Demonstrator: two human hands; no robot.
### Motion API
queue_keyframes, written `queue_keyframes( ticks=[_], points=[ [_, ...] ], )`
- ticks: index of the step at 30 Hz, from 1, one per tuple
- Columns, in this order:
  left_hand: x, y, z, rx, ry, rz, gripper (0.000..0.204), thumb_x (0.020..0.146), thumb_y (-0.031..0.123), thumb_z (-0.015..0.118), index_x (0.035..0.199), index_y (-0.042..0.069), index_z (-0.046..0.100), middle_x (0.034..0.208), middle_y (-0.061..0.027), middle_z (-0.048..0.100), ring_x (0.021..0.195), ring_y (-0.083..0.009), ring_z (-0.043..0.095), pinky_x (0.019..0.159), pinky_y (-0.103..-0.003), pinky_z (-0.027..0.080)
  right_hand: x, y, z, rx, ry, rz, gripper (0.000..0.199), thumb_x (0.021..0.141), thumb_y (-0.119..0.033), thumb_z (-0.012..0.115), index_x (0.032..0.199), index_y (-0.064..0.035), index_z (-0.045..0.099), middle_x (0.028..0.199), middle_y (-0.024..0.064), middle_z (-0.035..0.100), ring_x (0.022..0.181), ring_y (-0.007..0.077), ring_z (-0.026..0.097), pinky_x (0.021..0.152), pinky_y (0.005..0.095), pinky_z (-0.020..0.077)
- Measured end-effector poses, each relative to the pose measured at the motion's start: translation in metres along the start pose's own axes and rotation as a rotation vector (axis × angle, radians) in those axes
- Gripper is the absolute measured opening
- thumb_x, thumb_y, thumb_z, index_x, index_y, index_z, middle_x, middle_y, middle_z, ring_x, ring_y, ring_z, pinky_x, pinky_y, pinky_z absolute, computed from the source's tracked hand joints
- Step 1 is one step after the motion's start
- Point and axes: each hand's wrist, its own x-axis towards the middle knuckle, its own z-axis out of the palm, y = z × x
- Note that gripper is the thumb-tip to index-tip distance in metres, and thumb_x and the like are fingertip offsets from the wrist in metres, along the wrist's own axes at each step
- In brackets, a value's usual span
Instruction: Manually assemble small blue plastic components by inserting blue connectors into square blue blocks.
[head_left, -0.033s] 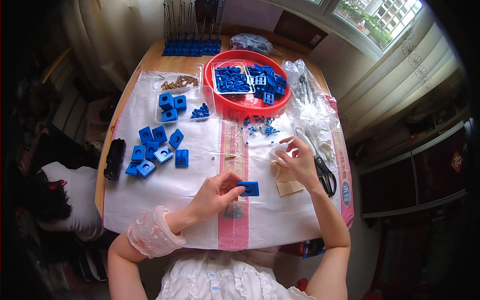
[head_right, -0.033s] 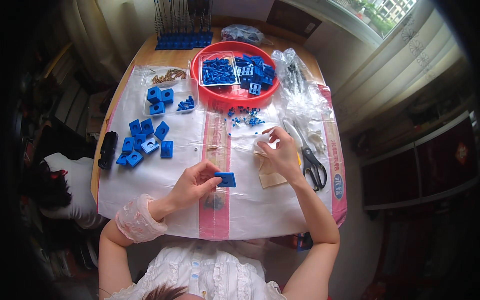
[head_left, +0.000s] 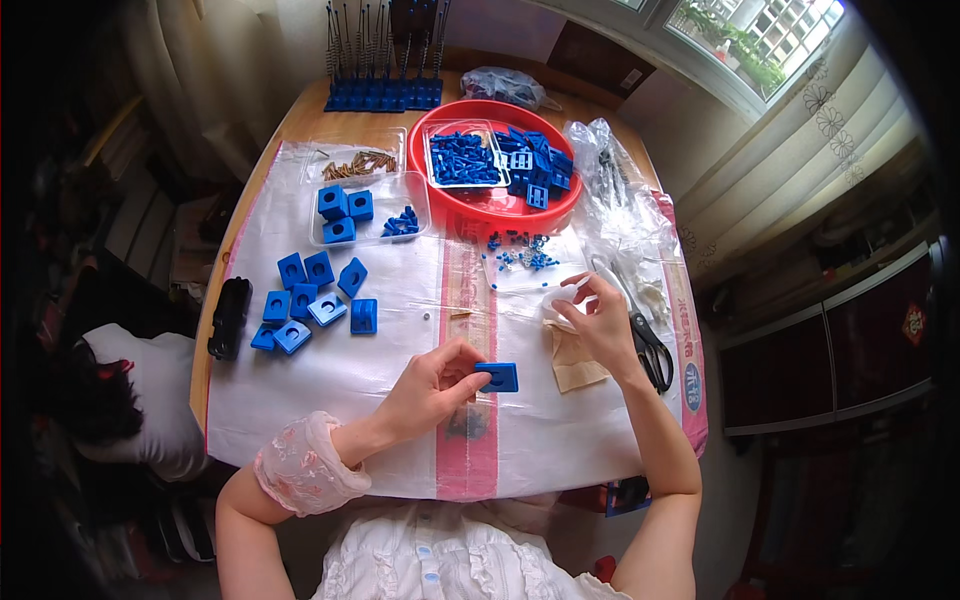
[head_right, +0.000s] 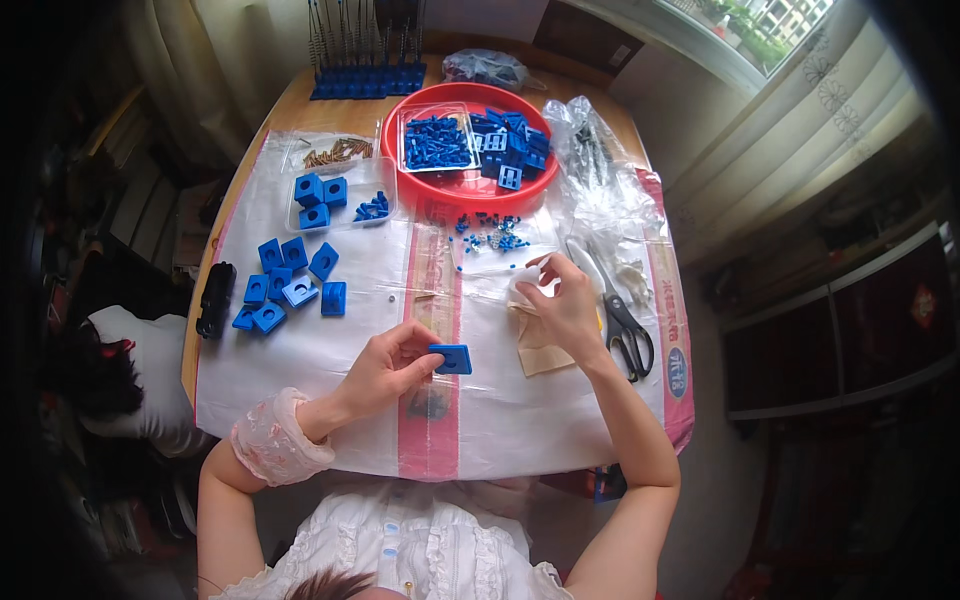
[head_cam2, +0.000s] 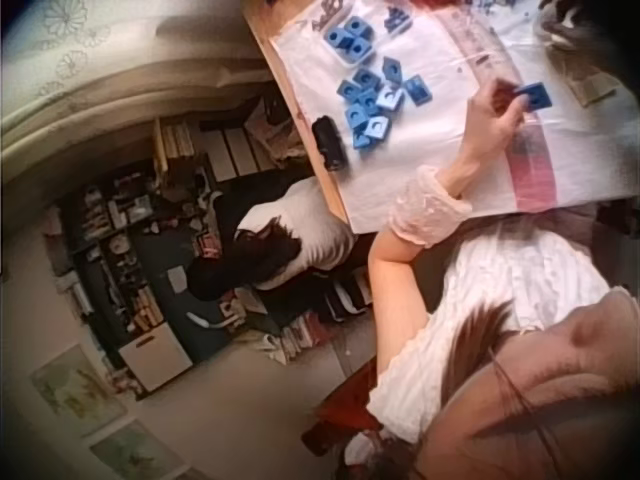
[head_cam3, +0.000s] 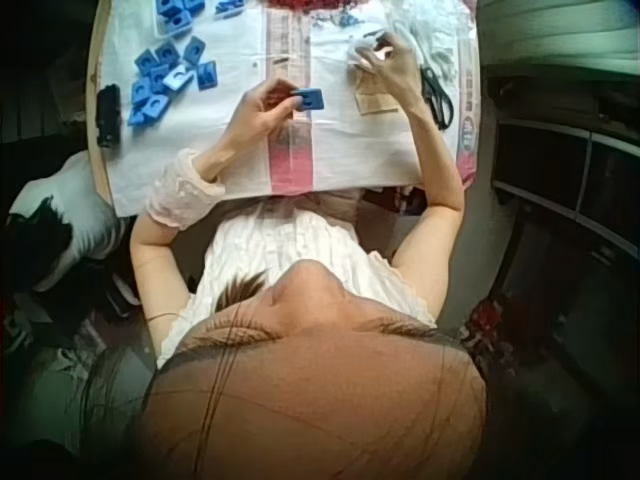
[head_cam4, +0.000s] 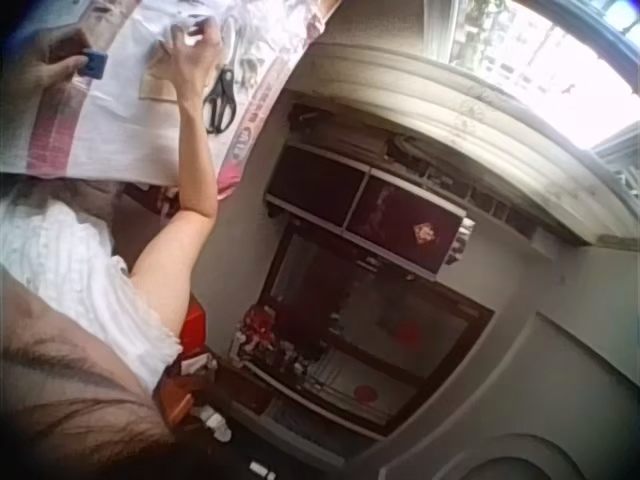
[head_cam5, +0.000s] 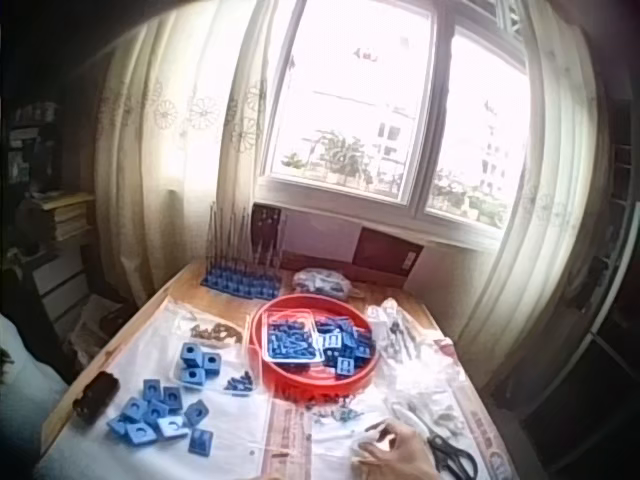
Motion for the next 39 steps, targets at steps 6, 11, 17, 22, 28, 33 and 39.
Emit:
queue_keyframes(
  ticks=[6,11,17,22,28,33,39],
  points=[
    [-0.001,-0.002,0.0,0.008,0.009,0.028,0.013,0.098,0.006,0.066,0.108,0.001,0.06,0.088,-0.0032,0.068,0.078,-0.0074,0.064,0.071,-0.024,0.054,0.016,0.007,-0.017,0.057,0.079,-0.01,0.021,0.081,-0.012,0.082,0.095,-0.0001,0.071,0.079,0.0053,0.07,0.069,0.0109,0.062,0.062,0.0264,0.0454],
    [0.0,-0.001,0.001,0.015,-0.002,0.019,0.013,0.098,0.005,0.066,0.109,0.002,0.059,0.088,-0.0019,0.067,0.077,-0.0064,0.063,0.069,-0.023,0.053,0.062,0.033,-0.032,-0.017,0.241,-0.071,0.025,0.081,-0.016,0.083,0.083,0.0039,0.068,0.069,0.0112,0.07,0.06,0.0156,0.065,0.058,0.0309,0.0506],
    [0.001,0.0,0.0,0.013,0.001,0.018,0.013,0.098,0.005,0.066,0.109,0.002,0.059,0.088,-0.0022,0.067,0.077,-0.0065,0.063,0.069,-0.023,0.053,0.104,0.049,-0.026,-0.111,0.301,-0.071,0.028,0.079,-0.018,0.084,0.08,0.004,0.067,0.071,0.0142,0.07,0.063,0.0202,0.067,0.061,0.0343,0.0524],
    [0.001,-0.001,-0.001,0.02,0.001,0.019,0.014,0.098,0.008,0.067,0.107,0.0,0.06,0.09,-0.0059,0.072,0.08,-0.0096,0.067,0.074,-0.026,0.055,0.118,0.062,-0.021,-0.202,0.311,-0.081,0.029,0.078,-0.019,0.084,0.08,0.0038,0.067,0.072,0.0154,0.069,0.064,0.025,0.068,0.063,0.037,0.0532],
    [0.001,-0.004,0.0,0.036,-0.007,0.024,0.014,0.098,0.009,0.067,0.107,0.0,0.06,0.091,-0.0061,0.072,0.08,-0.0094,0.068,0.074,-0.026,0.055,0.117,0.062,-0.026,-0.195,0.33,-0.084,0.03,0.078,-0.02,0.084,0.08,0.0037,0.066,0.072,0.0154,0.069,0.063,0.0248,0.067,0.062,0.0371,0.0525],
    [0.0,-0.003,0.001,0.026,-0.007,0.025,0.013,0.099,0.006,0.066,0.109,0.001,0.06,0.089,-0.0031,0.068,0.078,-0.0073,0.064,0.07,-0.024,0.054,0.101,0.046,-0.017,-0.146,0.277,-0.1,0.029,0.079,-0.02,0.083,0.079,0.003,0.065,0.07,0.0141,0.067,0.061,0.023,0.065,0.06,0.036,0.0515],
    [0.001,-0.004,-0.001,0.043,-0.015,0.01,0.015,0.099,0.009,0.066,0.109,0.001,0.06,0.091,-0.0055,0.071,0.081,-0.0093,0.068,0.073,-0.026,0.055,0.098,0.048,-0.011,-0.143,0.244,-0.07,0.03,0.08,-0.019,0.083,0.079,0.0029,0.063,0.068,0.0126,0.066,0.061,0.0211,0.063,0.059,0.0352,0.0508]
  ],
)
